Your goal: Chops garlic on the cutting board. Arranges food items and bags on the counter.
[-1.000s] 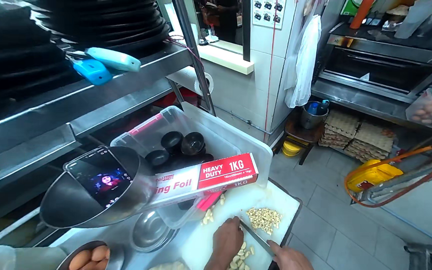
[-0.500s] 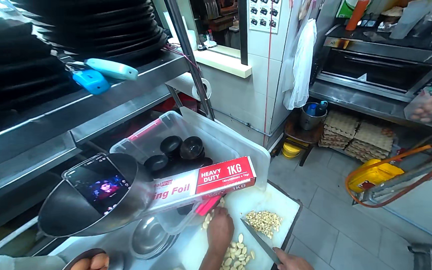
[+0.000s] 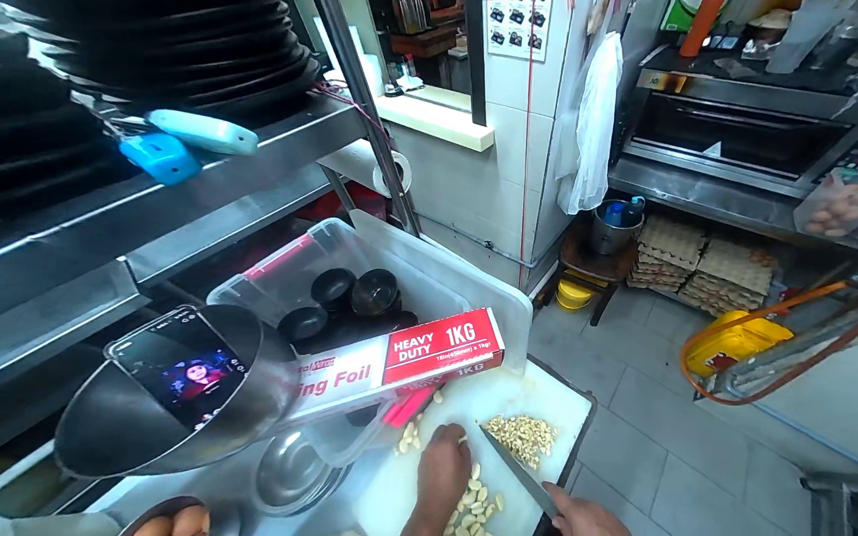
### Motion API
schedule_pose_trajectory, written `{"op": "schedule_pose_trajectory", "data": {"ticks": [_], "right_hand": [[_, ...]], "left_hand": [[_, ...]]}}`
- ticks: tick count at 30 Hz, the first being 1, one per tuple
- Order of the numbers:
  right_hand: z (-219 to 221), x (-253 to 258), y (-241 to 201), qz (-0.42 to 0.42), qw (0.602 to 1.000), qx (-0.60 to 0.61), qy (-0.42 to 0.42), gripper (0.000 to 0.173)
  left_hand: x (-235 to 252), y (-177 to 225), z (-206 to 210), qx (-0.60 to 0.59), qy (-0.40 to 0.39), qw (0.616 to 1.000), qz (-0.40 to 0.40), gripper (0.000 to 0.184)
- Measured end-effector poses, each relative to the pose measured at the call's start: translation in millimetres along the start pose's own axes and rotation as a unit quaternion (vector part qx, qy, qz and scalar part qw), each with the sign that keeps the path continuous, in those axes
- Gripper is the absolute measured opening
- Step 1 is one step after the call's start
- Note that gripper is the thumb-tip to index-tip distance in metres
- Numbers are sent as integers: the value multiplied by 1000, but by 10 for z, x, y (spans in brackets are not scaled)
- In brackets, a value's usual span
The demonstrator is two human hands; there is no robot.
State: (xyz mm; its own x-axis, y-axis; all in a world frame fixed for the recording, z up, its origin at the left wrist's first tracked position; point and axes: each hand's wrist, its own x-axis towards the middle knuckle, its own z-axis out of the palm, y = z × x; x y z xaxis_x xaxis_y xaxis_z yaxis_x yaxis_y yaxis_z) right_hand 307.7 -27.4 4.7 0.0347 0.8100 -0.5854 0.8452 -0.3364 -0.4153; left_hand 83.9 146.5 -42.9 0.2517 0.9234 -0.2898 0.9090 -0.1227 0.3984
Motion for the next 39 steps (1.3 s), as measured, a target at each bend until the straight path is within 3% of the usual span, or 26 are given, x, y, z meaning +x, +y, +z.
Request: {"op": "schedule_pose_trajectory", "data": {"ticks": [8, 14, 19, 22, 24, 28, 34, 39], "right_hand": [[58, 11, -147, -2, 999, -42, -14, 48], [68, 176, -197, -1, 1000, -26, -17, 47], [61, 156, -135, 0, 1000, -6, -8, 48], [92, 146, -90, 4, 1000, -6, -17, 48], [120, 158, -47, 2, 1000, -1, -20, 47], [144, 126, 21, -4, 999, 25, -23, 47], [32, -3, -52, 4, 1000, -17, -5, 49], [-11, -3, -170, 0, 999, -48, -16, 47]], "left_hand": [[-147, 103, 117, 21, -34, 999, 15, 26], [-110, 226, -143, 83, -134, 987, -10, 28], [216, 93, -263, 46, 12, 996, -80, 56], [395, 32, -223, 68, 26, 990, -117, 64], [392, 24, -178, 65, 35, 991, -107, 59], [176, 33, -96, 28, 25, 998, -43, 32], [-101, 80, -1, 30, -52, 998, -1, 28], [-118, 67, 27, 55, -45, 997, 10, 28]]}}
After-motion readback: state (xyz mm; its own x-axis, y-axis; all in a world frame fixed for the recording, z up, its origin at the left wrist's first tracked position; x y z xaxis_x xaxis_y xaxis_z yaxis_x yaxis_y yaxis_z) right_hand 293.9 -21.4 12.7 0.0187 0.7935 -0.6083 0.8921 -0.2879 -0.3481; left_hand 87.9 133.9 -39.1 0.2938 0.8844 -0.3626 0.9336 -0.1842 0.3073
